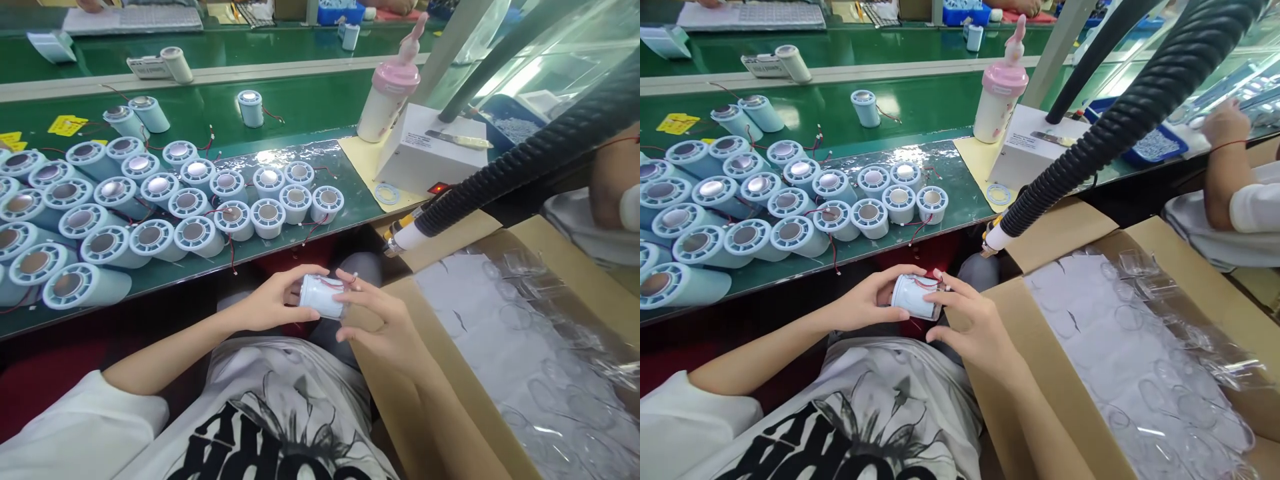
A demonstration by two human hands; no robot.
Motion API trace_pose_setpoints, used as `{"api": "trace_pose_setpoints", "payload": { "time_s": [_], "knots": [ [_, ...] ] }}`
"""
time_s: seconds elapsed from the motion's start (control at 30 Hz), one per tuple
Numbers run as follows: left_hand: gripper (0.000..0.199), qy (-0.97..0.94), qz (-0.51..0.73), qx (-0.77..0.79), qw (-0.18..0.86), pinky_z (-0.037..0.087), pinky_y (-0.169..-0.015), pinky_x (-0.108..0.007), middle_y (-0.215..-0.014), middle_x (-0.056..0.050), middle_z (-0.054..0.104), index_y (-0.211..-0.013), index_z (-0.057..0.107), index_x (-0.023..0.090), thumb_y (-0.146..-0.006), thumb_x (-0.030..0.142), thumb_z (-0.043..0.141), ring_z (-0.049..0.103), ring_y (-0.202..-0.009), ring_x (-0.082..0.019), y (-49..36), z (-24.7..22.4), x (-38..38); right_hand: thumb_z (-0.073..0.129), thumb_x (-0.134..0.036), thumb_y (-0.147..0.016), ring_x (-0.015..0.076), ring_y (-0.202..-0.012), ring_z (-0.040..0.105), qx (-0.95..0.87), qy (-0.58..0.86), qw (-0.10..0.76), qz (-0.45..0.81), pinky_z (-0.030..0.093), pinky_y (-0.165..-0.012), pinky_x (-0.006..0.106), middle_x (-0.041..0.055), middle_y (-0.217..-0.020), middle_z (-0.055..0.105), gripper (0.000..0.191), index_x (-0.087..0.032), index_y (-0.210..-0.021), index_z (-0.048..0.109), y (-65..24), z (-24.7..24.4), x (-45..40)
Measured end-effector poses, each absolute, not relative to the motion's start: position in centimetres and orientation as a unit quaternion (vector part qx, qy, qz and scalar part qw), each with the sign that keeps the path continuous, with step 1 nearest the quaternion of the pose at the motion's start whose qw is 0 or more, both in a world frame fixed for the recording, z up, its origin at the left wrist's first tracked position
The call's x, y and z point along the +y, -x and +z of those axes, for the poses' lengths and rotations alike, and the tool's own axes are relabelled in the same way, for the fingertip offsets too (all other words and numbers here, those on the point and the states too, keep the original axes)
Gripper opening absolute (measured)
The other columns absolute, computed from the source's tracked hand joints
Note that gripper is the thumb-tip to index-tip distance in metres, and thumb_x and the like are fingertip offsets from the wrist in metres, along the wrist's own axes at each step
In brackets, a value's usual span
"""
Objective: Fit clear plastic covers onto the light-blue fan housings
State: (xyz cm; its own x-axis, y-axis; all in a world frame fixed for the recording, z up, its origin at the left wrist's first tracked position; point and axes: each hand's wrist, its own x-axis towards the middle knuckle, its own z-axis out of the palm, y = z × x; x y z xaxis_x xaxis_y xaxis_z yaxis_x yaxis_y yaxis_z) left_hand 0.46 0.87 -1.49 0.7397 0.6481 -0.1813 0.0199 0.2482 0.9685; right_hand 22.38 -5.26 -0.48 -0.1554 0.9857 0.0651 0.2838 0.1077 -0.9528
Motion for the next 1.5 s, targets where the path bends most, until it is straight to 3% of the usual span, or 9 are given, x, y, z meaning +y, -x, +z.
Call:
{"api": "trace_pose_setpoints", "payload": {
  "time_s": [0.07, 0.17, 0.4, 0.8, 1.0, 1.23, 1.5],
  "knots": [
    [0.061, -0.541, 0.212, 0.285, 0.762, 0.055, -0.086, -0.033, -0.133, -0.013, 0.055, -0.131, 0.047, 0.022, -0.077, 0.026, 0.074, 0.061, -0.110, -0.023, -0.4, -1.4, 0.8, 0.079, -0.022, -0.072, 0.0286, -0.124, 0.056, -0.682, 0.502, 0.380, 0.371, 0.044, -0.107, 0.043, 0.0066, -0.134, 0.060, 0.038, -0.029, -0.109, 0.071, -22.7, -0.5, -5.6],
    [0.067, -0.532, 0.188, 0.281, 0.776, 0.057, -0.073, -0.030, -0.131, -0.013, 0.055, -0.136, 0.045, 0.025, -0.076, 0.031, 0.074, 0.063, -0.102, -0.023, -0.1, -1.3, 0.8, 0.076, -0.025, -0.077, 0.0284, -0.122, 0.058, -0.704, 0.486, 0.373, 0.359, 0.047, -0.104, 0.043, 0.0078, -0.127, 0.065, 0.036, -0.026, -0.111, 0.068, -23.0, -0.5, -5.9],
    [0.074, -0.624, 0.211, 0.225, 0.718, 0.050, -0.097, -0.035, -0.141, -0.010, 0.051, -0.139, 0.046, 0.030, -0.072, 0.022, 0.078, 0.058, -0.119, -0.025, 0.3, -0.4, 1.0, 0.075, -0.029, -0.078, 0.0255, -0.114, 0.063, -0.652, 0.454, 0.403, 0.455, 0.057, -0.092, 0.038, 0.0070, -0.117, 0.068, 0.040, -0.026, -0.115, 0.060, -23.0, -0.2, -5.7],
    [0.076, -0.723, 0.218, 0.221, 0.617, 0.046, -0.103, -0.036, -0.139, -0.012, 0.053, -0.139, 0.047, 0.027, -0.070, 0.021, 0.079, 0.053, -0.126, -0.026, 1.0, 0.0, 0.8, 0.073, -0.037, -0.080, 0.0174, -0.090, 0.065, -0.507, 0.472, 0.380, 0.613, 0.055, -0.075, 0.028, 0.0032, -0.099, 0.067, 0.036, -0.024, -0.110, 0.058, -22.4, 0.8, -5.8],
    [0.077, -0.744, 0.223, 0.210, 0.594, 0.044, -0.106, -0.036, -0.141, -0.011, 0.051, -0.140, 0.045, 0.027, -0.070, 0.022, 0.079, 0.050, -0.129, -0.025, 1.2, 0.0, 0.8, 0.073, -0.039, -0.077, 0.0167, -0.086, 0.063, -0.432, 0.474, 0.391, 0.660, 0.055, -0.072, 0.028, 0.0037, -0.097, 0.066, 0.035, -0.023, -0.104, 0.058, -21.8, 1.1, -5.6],
    [0.078, -0.768, 0.226, 0.208, 0.563, 0.042, -0.108, -0.038, -0.142, -0.010, 0.050, -0.141, 0.043, 0.028, -0.071, 0.024, 0.079, 0.048, -0.131, -0.025, 1.3, -0.1, 0.9, 0.070, -0.045, -0.077, 0.0139, -0.068, 0.063, -0.383, 0.479, 0.389, 0.688, 0.056, -0.059, 0.026, 0.0006, -0.083, 0.066, 0.035, -0.022, -0.100, 0.057, -21.4, 0.8, -5.4],
    [0.079, -0.787, 0.233, 0.196, 0.537, 0.040, -0.109, -0.040, -0.142, -0.011, 0.051, -0.141, 0.043, 0.029, -0.071, 0.025, 0.079, 0.049, -0.130, -0.026, 1.6, -0.2, 1.0, 0.068, -0.061, -0.072, 0.0126, -0.053, 0.065, -0.303, 0.477, 0.367, 0.739, 0.055, -0.047, 0.022, -0.0017, -0.066, 0.065, 0.048, -0.019, -0.091, 0.053, -20.8, 0.1, -5.3]
  ]
}}
